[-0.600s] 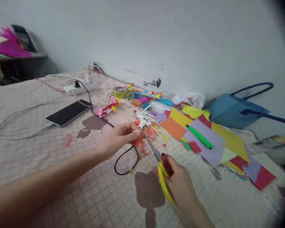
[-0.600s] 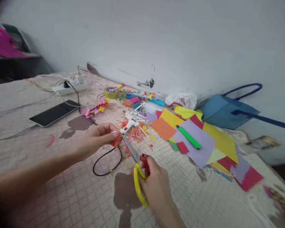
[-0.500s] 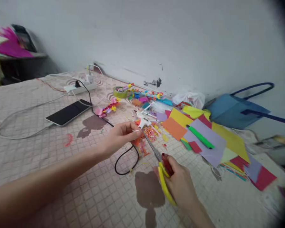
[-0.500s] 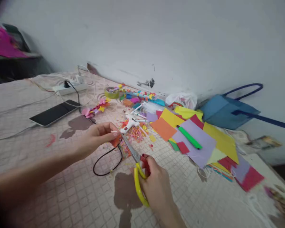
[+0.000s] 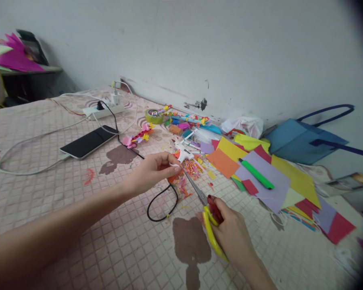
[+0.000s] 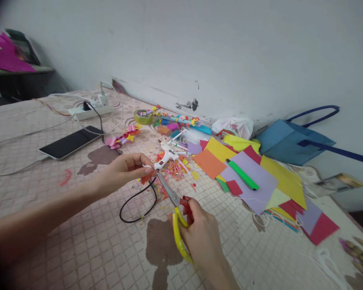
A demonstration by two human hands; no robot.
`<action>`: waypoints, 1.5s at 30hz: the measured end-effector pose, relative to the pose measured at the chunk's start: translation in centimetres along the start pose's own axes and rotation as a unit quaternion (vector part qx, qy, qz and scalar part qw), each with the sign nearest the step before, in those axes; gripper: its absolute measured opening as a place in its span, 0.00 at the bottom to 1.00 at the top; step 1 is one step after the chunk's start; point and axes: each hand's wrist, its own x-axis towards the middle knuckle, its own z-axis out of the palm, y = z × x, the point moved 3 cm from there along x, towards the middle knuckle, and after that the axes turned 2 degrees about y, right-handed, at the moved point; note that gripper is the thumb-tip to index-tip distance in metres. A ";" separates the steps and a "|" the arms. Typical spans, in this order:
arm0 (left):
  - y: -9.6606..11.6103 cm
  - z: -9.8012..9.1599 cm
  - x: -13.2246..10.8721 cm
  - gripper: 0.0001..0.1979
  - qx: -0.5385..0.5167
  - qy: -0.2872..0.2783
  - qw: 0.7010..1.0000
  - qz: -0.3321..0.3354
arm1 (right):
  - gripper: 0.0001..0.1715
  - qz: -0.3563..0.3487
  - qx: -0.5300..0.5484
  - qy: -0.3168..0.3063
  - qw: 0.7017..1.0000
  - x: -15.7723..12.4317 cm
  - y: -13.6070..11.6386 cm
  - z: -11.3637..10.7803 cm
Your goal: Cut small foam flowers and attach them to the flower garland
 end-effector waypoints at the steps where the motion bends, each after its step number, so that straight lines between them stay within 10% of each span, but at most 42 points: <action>1: 0.0 0.0 0.0 0.08 -0.001 -0.003 1.000 0.002 | 0.11 0.000 0.001 -0.002 1.000 0.0 0.0 0.0; 24: -0.5 0.1 0.0 0.09 -0.087 -0.001 0.995 -0.046 | 0.13 0.046 0.143 -0.105 0.983 0.1 -0.7 0.3; 45: 0.3 0.1 -0.1 0.09 -0.012 -0.016 1.000 -0.003 | 0.10 0.019 0.054 -0.052 0.997 0.1 -0.7 -0.4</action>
